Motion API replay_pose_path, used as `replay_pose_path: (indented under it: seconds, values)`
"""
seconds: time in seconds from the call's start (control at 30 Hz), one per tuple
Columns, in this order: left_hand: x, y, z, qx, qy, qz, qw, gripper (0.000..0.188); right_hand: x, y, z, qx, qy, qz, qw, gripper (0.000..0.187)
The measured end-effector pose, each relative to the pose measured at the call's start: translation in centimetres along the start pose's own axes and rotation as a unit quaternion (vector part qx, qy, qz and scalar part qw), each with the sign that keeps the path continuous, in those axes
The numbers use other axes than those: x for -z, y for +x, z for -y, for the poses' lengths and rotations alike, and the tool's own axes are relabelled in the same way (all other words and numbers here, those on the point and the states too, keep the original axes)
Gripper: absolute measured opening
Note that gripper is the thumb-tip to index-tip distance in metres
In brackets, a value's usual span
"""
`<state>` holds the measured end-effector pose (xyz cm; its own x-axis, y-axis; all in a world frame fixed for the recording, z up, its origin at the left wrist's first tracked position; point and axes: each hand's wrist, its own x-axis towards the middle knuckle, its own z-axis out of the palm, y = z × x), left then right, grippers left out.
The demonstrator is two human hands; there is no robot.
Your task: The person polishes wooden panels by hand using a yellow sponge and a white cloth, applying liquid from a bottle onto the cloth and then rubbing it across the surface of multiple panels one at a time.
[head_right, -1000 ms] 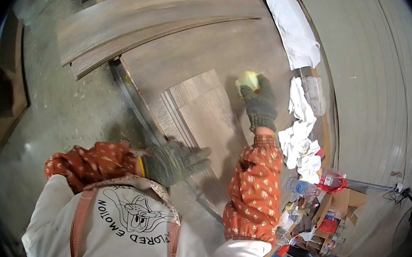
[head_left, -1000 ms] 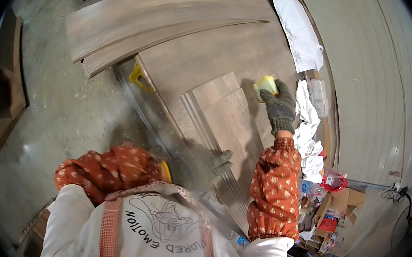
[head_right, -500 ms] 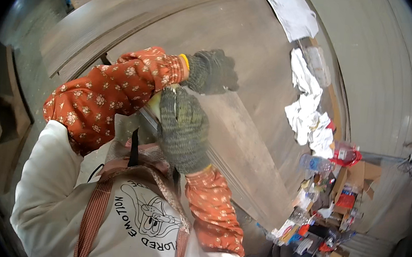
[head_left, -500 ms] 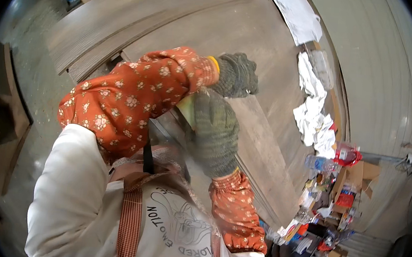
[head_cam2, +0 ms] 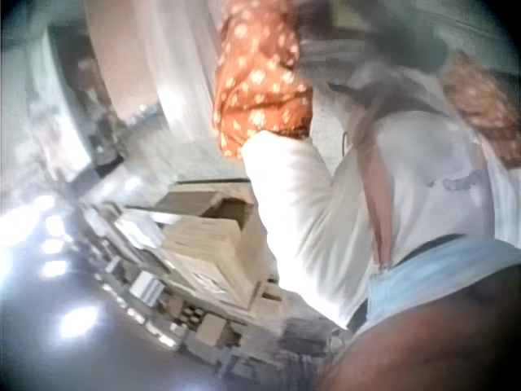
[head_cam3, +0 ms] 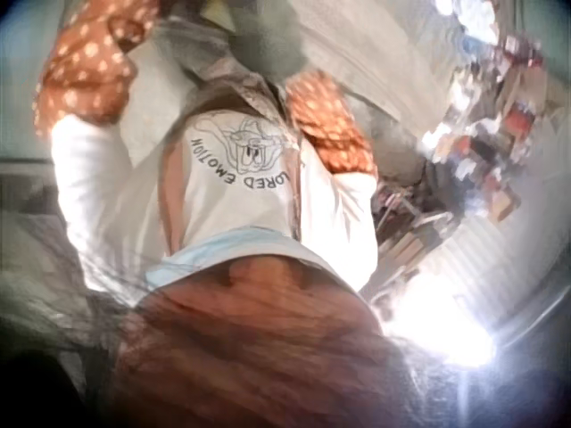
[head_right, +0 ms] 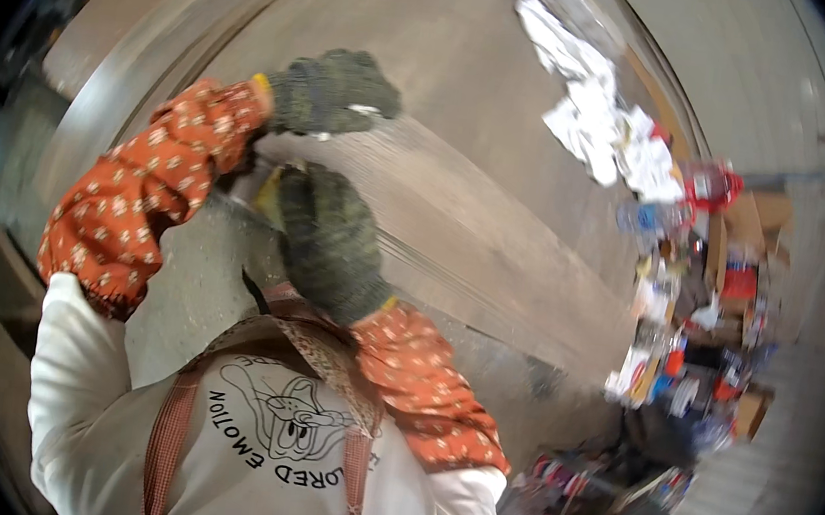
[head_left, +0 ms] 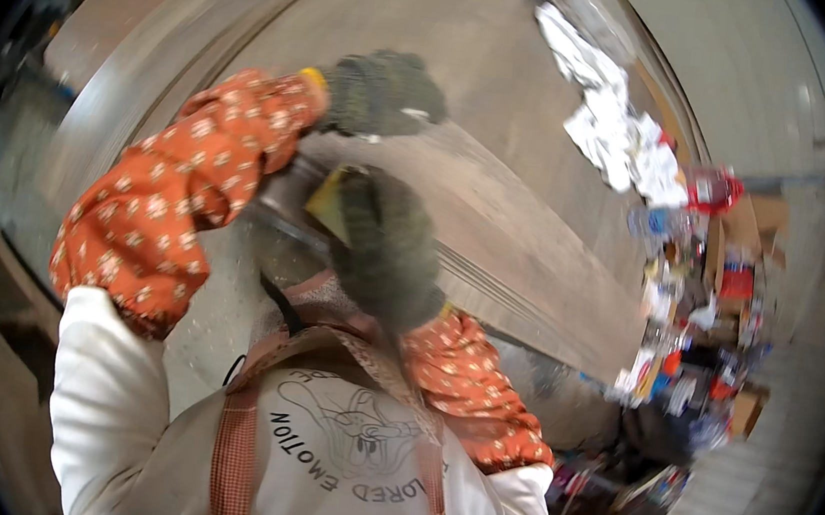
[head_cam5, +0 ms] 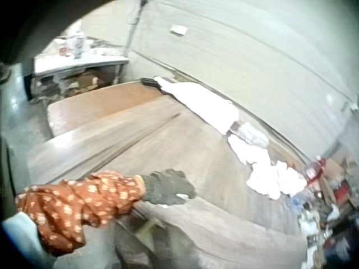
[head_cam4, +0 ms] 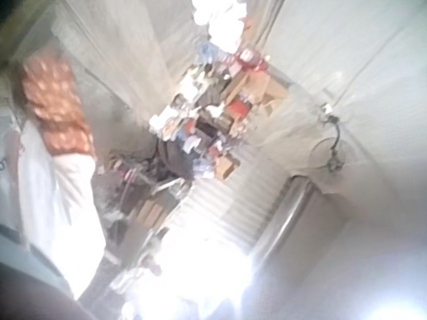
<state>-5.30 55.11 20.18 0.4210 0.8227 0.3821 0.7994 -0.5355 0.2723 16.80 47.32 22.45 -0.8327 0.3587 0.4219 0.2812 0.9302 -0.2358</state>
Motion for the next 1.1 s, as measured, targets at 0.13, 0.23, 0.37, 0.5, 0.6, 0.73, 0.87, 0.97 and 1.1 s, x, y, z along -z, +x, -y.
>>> replay_pose_path:
  seconds: [0.13, 0.23, 0.37, 0.5, 0.6, 0.73, 0.87, 0.97, 1.1]
  values:
    - [1.0, -1.4, 0.2, -0.036, 0.060, -0.001, 0.998, 0.030, 2.3, -4.8, -2.5, -0.022, -0.042, -0.093, 0.995, 0.056]
    - [1.2, -2.1, -0.5, -0.015, 0.057, 0.009, 0.998, 0.030, 6.4, -14.6, -7.2, -0.138, -0.150, -0.187, 0.961, 0.052]
    - [0.9, -1.7, -0.4, -0.036, 0.073, 0.024, 0.996, 0.031, 10.2, -25.6, -11.9, -0.359, -0.267, -0.242, 0.861, 0.048]
    - [2.3, 0.2, -2.1, -0.049, 0.056, 0.048, 0.996, 0.032, 8.3, -14.2, -5.2, -0.259, -0.170, -0.287, 0.906, 0.029]
    - [2.8, 0.5, -2.9, -0.063, 0.067, 0.061, 0.994, 0.032, 1.3, -9.4, -4.2, -0.097, -0.063, -0.277, 0.954, 0.051]
    - [2.6, -0.5, -2.4, -0.060, 0.088, 0.068, 0.992, 0.032, 2.9, -9.6, -4.3, -0.111, -0.068, -0.178, 0.975, 0.055]
    - [3.0, -0.6, -3.0, -0.050, 0.110, 0.078, 0.990, 0.032, 9.9, -21.5, -12.7, -0.230, -0.272, -0.145, 0.923, 0.045]
    - [3.1, 0.7, -3.5, -0.041, 0.118, 0.101, 0.987, 0.031, 16.2, -33.9, -19.9, -0.476, -0.158, -0.298, 0.812, 0.041]
    - [3.4, 4.3, -5.8, 0.060, 0.166, 0.214, 0.961, 0.033, 18.3, -34.0, -20.2, -0.476, -0.193, -0.310, 0.800, 0.048]
